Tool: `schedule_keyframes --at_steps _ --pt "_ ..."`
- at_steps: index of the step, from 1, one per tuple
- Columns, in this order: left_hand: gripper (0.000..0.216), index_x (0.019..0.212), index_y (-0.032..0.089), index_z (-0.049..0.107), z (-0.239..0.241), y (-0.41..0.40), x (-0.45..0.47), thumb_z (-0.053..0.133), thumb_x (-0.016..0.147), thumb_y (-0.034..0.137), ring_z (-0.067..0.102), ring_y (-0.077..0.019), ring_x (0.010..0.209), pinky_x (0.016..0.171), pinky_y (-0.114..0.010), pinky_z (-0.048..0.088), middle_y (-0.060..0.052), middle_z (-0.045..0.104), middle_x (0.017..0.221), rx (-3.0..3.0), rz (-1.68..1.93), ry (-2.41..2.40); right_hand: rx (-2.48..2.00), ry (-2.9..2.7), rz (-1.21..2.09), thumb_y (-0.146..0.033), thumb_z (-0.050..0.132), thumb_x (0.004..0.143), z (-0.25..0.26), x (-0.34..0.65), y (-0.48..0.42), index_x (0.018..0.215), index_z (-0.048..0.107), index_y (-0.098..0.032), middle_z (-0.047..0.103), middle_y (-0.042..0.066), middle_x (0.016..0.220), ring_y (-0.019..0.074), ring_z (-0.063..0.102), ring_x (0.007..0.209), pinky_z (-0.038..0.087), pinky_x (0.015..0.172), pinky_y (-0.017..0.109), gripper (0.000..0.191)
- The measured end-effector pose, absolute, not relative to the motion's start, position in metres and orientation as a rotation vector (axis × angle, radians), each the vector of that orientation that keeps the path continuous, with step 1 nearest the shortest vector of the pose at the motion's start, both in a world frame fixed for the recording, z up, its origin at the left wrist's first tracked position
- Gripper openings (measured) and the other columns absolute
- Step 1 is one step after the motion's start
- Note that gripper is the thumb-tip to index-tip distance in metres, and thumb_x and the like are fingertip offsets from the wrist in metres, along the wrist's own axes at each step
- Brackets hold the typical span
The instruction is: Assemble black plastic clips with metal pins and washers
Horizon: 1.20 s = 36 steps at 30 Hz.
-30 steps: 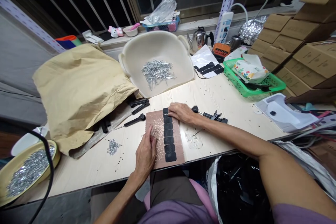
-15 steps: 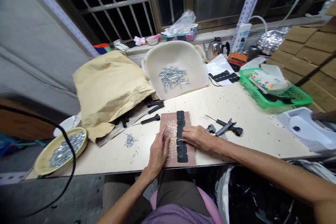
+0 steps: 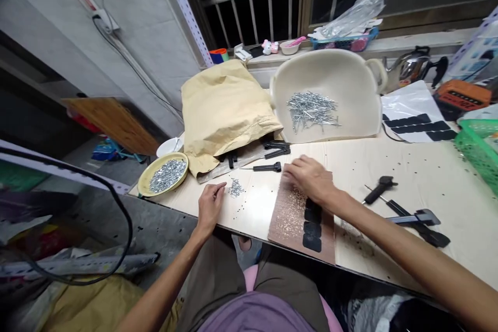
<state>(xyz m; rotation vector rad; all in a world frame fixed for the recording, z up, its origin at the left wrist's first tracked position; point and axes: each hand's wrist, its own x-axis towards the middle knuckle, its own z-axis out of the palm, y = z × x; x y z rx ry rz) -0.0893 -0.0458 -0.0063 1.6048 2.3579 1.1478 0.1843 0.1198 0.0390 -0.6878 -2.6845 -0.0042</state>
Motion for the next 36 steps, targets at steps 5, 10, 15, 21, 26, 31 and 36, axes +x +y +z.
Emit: schedule_keyframes --at_steps 5,10,15,21,26,31,36 --pt "0.028 0.109 0.017 0.064 -0.014 -0.026 -0.108 0.044 0.089 0.021 0.056 -0.0175 0.083 0.075 -0.030 0.045 -0.006 0.054 0.089 1.792 0.920 2.319 -0.601 -2.761 0.027 -0.033 0.044 0.093 0.011 0.074 0.122 0.101 0.064 -0.018 0.063 0.008 0.091 0.0206 0.046 0.087 0.031 0.072 0.031 0.026" --pt "0.028 0.110 0.025 0.064 -0.018 -0.016 -0.121 0.043 0.090 0.024 0.056 -0.0154 0.079 0.069 -0.026 0.044 -0.004 0.052 0.090 1.935 0.670 2.259 -0.675 -2.877 0.020 -0.025 0.042 0.094 -0.016 0.038 0.126 0.092 0.062 -0.018 0.060 0.007 0.090 0.0210 0.044 0.088 0.030 0.073 0.032 0.022" --pt "0.024 0.102 0.021 0.065 -0.018 -0.009 -0.127 0.045 0.089 0.024 0.057 -0.0150 0.079 0.069 -0.025 0.044 -0.004 0.056 0.091 1.983 0.647 2.147 -0.720 -2.862 0.014 -0.019 0.038 0.094 -0.015 0.039 0.126 0.092 0.059 -0.014 0.059 0.010 0.092 0.0206 0.045 0.087 0.032 0.072 0.030 0.022" --pt "0.018 0.082 0.017 0.065 -0.015 -0.004 -0.122 0.058 0.081 0.033 0.054 -0.0129 0.064 0.056 -0.023 0.043 -0.003 0.059 0.075 1.332 1.290 1.959 -0.621 -2.577 0.265 -0.024 0.035 0.096 0.016 0.059 0.108 0.105 0.059 -0.018 0.062 0.007 0.093 0.0174 0.052 0.087 0.036 0.071 0.027 0.026" --pt "0.029 0.082 0.012 0.064 0.004 -0.005 -0.106 0.074 0.067 0.034 0.049 -0.0035 0.049 0.041 -0.013 0.035 0.001 0.058 0.068 0.457 1.586 1.300 -0.592 -2.486 0.328 -0.029 0.041 0.094 0.030 0.065 0.085 0.102 0.062 -0.021 0.063 0.006 0.091 0.0167 0.054 0.084 0.038 0.069 0.027 0.024" --pt "0.031 0.081 0.010 0.064 0.022 -0.008 -0.090 0.081 0.059 0.026 0.057 -0.0051 0.056 0.053 -0.015 0.048 0.000 0.063 0.069 0.296 1.609 1.095 -0.627 -2.471 0.266 -0.031 0.042 0.094 0.034 0.067 0.077 0.095 0.064 -0.021 0.062 0.005 0.087 0.0157 0.053 0.080 0.036 0.066 0.026 0.025" --pt "0.031 0.082 0.010 0.065 0.029 -0.008 -0.079 0.080 0.060 0.026 0.059 -0.0064 0.056 0.055 -0.017 0.051 -0.002 0.066 0.069 0.334 1.593 1.127 -0.639 -2.472 0.226 -0.033 0.040 0.095 0.039 0.077 0.075 0.093 0.064 -0.022 0.062 0.004 0.086 0.0154 0.053 0.080 0.033 0.065 0.026 0.026"
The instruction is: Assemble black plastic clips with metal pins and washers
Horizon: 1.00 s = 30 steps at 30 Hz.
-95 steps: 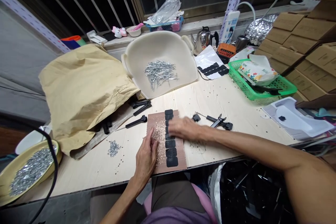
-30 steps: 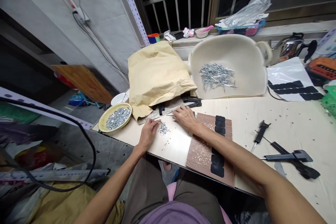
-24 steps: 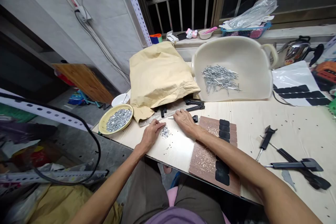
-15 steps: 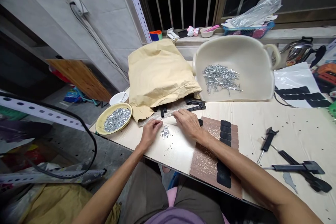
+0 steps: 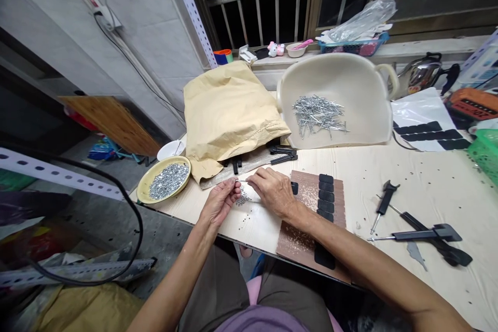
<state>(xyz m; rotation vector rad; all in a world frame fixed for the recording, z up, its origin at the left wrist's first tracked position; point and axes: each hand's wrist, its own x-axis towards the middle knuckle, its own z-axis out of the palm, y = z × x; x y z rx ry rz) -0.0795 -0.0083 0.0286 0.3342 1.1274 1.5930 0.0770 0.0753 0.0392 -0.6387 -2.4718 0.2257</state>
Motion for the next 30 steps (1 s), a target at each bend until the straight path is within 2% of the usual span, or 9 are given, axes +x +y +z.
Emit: schedule_keyframes --at_steps 11,24,30 --pt "0.032 0.082 0.009 0.067 0.032 -0.003 -0.055 0.078 0.062 0.032 0.060 -0.0082 0.056 0.058 -0.022 0.051 -0.003 0.067 0.070 0.512 1.578 1.296 -0.662 -2.498 -0.007 -0.028 0.041 0.095 0.039 0.100 0.072 0.089 0.063 -0.021 0.062 0.005 0.084 0.0167 0.051 0.079 0.029 0.063 0.029 0.024" --pt "0.033 0.082 0.009 0.068 0.035 0.005 -0.038 0.075 0.065 0.036 0.061 -0.0094 0.057 0.061 -0.024 0.052 -0.004 0.067 0.071 0.701 1.528 1.399 -0.790 -2.441 0.082 -0.030 0.037 0.096 0.037 0.117 0.070 0.086 0.061 -0.018 0.062 0.004 0.080 0.0139 0.054 0.072 0.029 0.059 0.027 0.028" --pt "0.035 0.084 0.009 0.068 0.035 0.009 -0.032 0.075 0.064 0.037 0.061 -0.0098 0.057 0.061 -0.025 0.052 -0.005 0.067 0.072 0.738 1.501 1.413 -0.857 -2.421 0.187 -0.034 0.039 0.095 0.036 0.126 0.070 0.094 0.062 -0.020 0.060 0.004 0.090 0.0111 0.053 0.066 0.026 0.052 0.025 0.027"
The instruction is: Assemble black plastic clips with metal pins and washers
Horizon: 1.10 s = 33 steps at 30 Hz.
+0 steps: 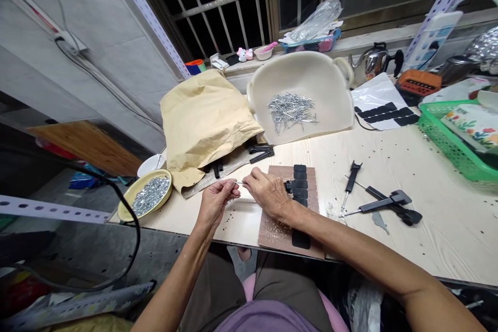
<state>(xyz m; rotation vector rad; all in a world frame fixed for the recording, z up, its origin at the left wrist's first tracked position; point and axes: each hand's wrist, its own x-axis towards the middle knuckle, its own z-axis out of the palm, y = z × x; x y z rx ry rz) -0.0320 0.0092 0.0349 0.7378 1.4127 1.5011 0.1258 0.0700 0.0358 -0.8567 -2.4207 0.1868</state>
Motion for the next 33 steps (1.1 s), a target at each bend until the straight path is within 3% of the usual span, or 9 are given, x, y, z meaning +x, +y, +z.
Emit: schedule_keyframes --at_steps 8,11,16,19,23,26,30,33 --pt "0.031 0.080 0.009 0.069 0.035 0.018 -0.019 0.074 0.066 0.036 0.060 -0.0105 0.055 0.058 -0.023 0.050 -0.005 0.067 0.068 0.839 1.332 1.415 -0.867 -2.296 0.746 -0.033 0.045 0.093 0.028 0.150 0.082 0.086 0.061 -0.019 0.061 0.002 0.080 0.0128 0.055 0.073 0.036 0.062 0.024 0.022" --pt "0.032 0.083 0.009 0.069 0.033 0.025 0.003 0.073 0.067 0.037 0.059 -0.0099 0.056 0.058 -0.022 0.049 -0.004 0.065 0.066 0.849 1.252 1.381 -0.890 -2.321 0.692 -0.033 0.048 0.091 0.030 0.180 0.089 0.086 0.062 -0.019 0.062 0.002 0.080 0.0133 0.056 0.075 0.037 0.064 0.025 0.021" --pt "0.056 0.121 0.016 0.057 0.029 0.032 0.041 0.067 0.073 0.042 0.051 -0.0078 0.048 0.046 -0.020 0.043 0.003 0.057 0.062 0.905 1.129 1.357 -1.007 -2.405 0.450 -0.035 0.046 0.092 0.029 0.252 0.111 0.091 0.064 -0.022 0.060 0.002 0.088 0.0121 0.056 0.076 0.037 0.061 0.022 0.022" --pt "0.054 0.123 0.016 0.056 0.021 0.032 0.052 0.061 0.077 0.045 0.046 -0.0079 0.044 0.041 -0.020 0.038 0.003 0.054 0.060 1.078 1.078 1.469 -1.094 -2.457 0.254 -0.034 0.044 0.093 0.019 0.278 0.132 0.089 0.064 -0.020 0.058 0.002 0.087 0.0115 0.054 0.074 0.035 0.058 0.021 0.024" --pt "0.041 0.113 0.019 0.063 0.009 0.028 0.058 0.057 0.081 0.044 0.057 -0.0134 0.067 0.059 -0.025 0.046 -0.005 0.063 0.086 1.382 1.122 1.663 -1.073 -2.476 0.098 -0.033 0.045 0.093 0.003 0.280 0.154 0.087 0.064 -0.018 0.059 0.004 0.085 0.0142 0.052 0.082 0.035 0.059 0.023 0.024" --pt "0.035 0.112 0.020 0.062 0.002 0.026 0.060 0.050 0.086 0.041 0.059 -0.0180 0.088 0.077 -0.030 0.046 -0.008 0.062 0.103 1.527 1.144 1.739 -0.927 -2.513 0.026 -0.026 0.041 0.094 -0.005 0.275 0.141 0.083 0.061 -0.015 0.058 0.004 0.079 0.0135 0.048 0.075 0.035 0.055 0.022 0.026" --pt "0.038 0.120 0.020 0.056 -0.003 0.024 0.062 0.043 0.090 0.039 0.060 -0.0191 0.089 0.078 -0.033 0.047 -0.009 0.062 0.105 1.521 1.145 1.813 -0.358 -2.722 0.071 -0.016 0.036 0.095 -0.007 0.278 0.104 0.079 0.057 -0.017 0.053 0.000 0.068 0.0102 0.043 0.066 0.034 0.049 0.020 0.027" --pt "0.038 0.121 0.020 0.055 -0.005 0.024 0.062 0.043 0.090 0.039 0.060 -0.0190 0.084 0.075 -0.033 0.048 -0.008 0.064 0.096 1.513 1.176 1.841 -0.432 -2.698 0.075 -0.015 0.033 0.095 -0.003 0.278 0.107 0.080 0.056 -0.016 0.053 0.001 0.070 0.0106 0.044 0.067 0.035 0.048 0.020 0.028"
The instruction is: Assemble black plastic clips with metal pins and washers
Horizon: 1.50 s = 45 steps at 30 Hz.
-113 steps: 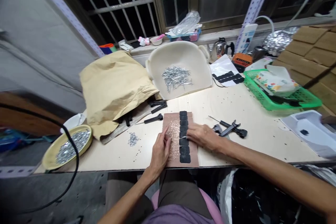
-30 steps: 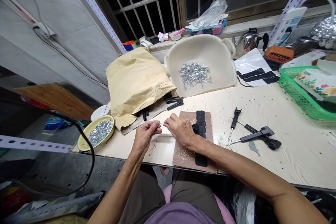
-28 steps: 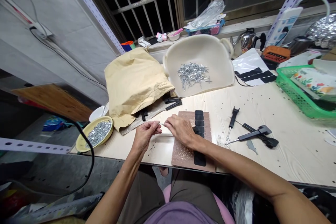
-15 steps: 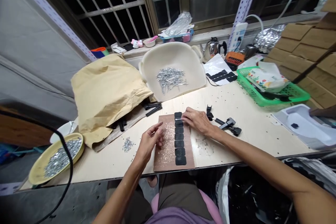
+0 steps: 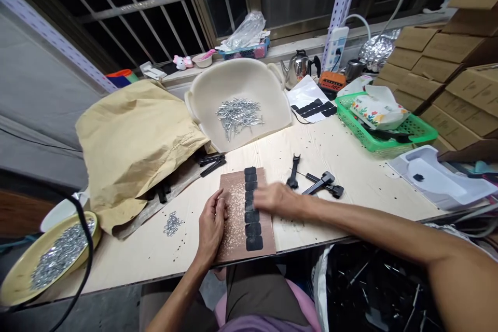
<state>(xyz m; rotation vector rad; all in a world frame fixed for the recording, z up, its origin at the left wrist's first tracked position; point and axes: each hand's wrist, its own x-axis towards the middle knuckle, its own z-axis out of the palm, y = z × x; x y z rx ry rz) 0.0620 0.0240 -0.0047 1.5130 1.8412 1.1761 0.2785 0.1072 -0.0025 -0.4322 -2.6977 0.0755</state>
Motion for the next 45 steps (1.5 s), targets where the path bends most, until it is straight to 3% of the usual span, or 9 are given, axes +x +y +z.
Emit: schedule_keyframes --at_steps 3,7,12,17,24,31,33,39,45 --pt "0.038 0.122 0.020 0.054 -0.005 0.025 0.063 0.042 0.090 0.038 0.060 -0.0191 0.084 0.075 -0.034 0.048 -0.008 0.064 0.094 1.525 1.186 1.853 -0.720 -2.579 0.017 -0.018 0.032 0.096 -0.003 0.275 0.125 0.077 0.056 -0.014 0.051 0.002 0.068 0.0111 0.042 0.064 0.035 0.047 0.020 0.031" --pt "0.038 0.122 0.020 0.054 -0.005 0.026 0.064 0.041 0.091 0.037 0.060 -0.0196 0.087 0.077 -0.035 0.048 -0.008 0.064 0.097 1.544 1.168 1.869 -0.325 -2.719 0.073 -0.014 0.031 0.095 -0.013 0.273 0.135 0.081 0.057 -0.016 0.052 -0.001 0.068 0.0092 0.042 0.063 0.037 0.049 0.018 0.030" --pt "0.036 0.122 0.020 0.053 -0.004 0.026 0.065 0.039 0.091 0.035 0.059 -0.0200 0.091 0.081 -0.036 0.047 -0.010 0.062 0.104 1.593 1.157 1.871 -0.723 -2.586 0.028 -0.021 0.033 0.096 -0.009 0.275 0.152 0.079 0.058 -0.013 0.054 0.003 0.072 0.0109 0.044 0.068 0.037 0.050 0.019 0.031" --pt "0.036 0.122 0.020 0.052 -0.005 0.026 0.065 0.039 0.092 0.034 0.059 -0.0203 0.091 0.081 -0.037 0.048 -0.009 0.063 0.102 1.621 1.140 1.882 -0.295 -2.757 0.084 -0.017 0.028 0.097 -0.008 0.273 0.141 0.080 0.056 -0.015 0.053 0.000 0.072 0.0097 0.043 0.068 0.035 0.054 0.019 0.033" --pt "0.037 0.125 0.020 0.050 -0.005 0.025 0.065 0.037 0.093 0.033 0.059 -0.0212 0.098 0.083 -0.038 0.048 -0.010 0.062 0.105 1.647 1.101 1.877 -0.736 -2.645 0.012 -0.030 0.031 0.097 -0.003 0.271 0.180 0.078 0.058 -0.015 0.055 0.005 0.079 0.0146 0.045 0.079 0.035 0.058 0.024 0.037" --pt "0.034 0.123 0.018 0.050 -0.004 0.025 0.066 0.035 0.093 0.028 0.053 -0.0208 0.113 0.096 -0.039 0.042 -0.011 0.057 0.121 1.645 1.085 1.888 -0.167 -2.844 0.193 -0.016 0.028 0.096 0.013 0.279 0.111 0.077 0.057 -0.017 0.054 0.002 0.072 0.0127 0.044 0.069 0.034 0.056 0.024 0.035" --pt "0.034 0.123 0.018 0.050 -0.004 0.024 0.066 0.034 0.094 0.027 0.052 -0.0197 0.114 0.098 -0.037 0.041 -0.011 0.057 0.121 1.626 1.078 1.875 -0.319 -2.820 0.270 -0.017 0.031 0.096 0.013 0.304 0.106 0.085 0.059 -0.017 0.057 0.005 0.078 0.0143 0.047 0.073 0.038 0.062 0.026 0.030" --pt "0.031 0.118 0.021 0.054 -0.003 0.019 0.067 0.038 0.093 0.028 0.056 -0.0184 0.106 0.092 -0.034 0.044 -0.008 0.060 0.114 1.545 1.181 1.774 -0.762 -2.816 0.011 -0.037 0.044 0.092 0.019 0.374 0.137 0.090 0.064 -0.023 0.060 0.004 0.082 0.0166 0.053 0.078 0.040 0.065 0.029 0.025" --pt "0.026 0.105 0.020 0.062 0.004 0.009 0.014 0.046 0.089 0.032 0.061 -0.0178 0.083 0.073 -0.030 0.048 -0.007 0.062 0.095 1.411 1.310 1.925 -0.690 -2.678 -0.203 -0.035 0.043 0.093 0.045 0.268 0.160 0.096 0.065 -0.021 0.067 0.007 0.097 0.0202 0.052 0.090 0.037 0.073 0.033 0.027"
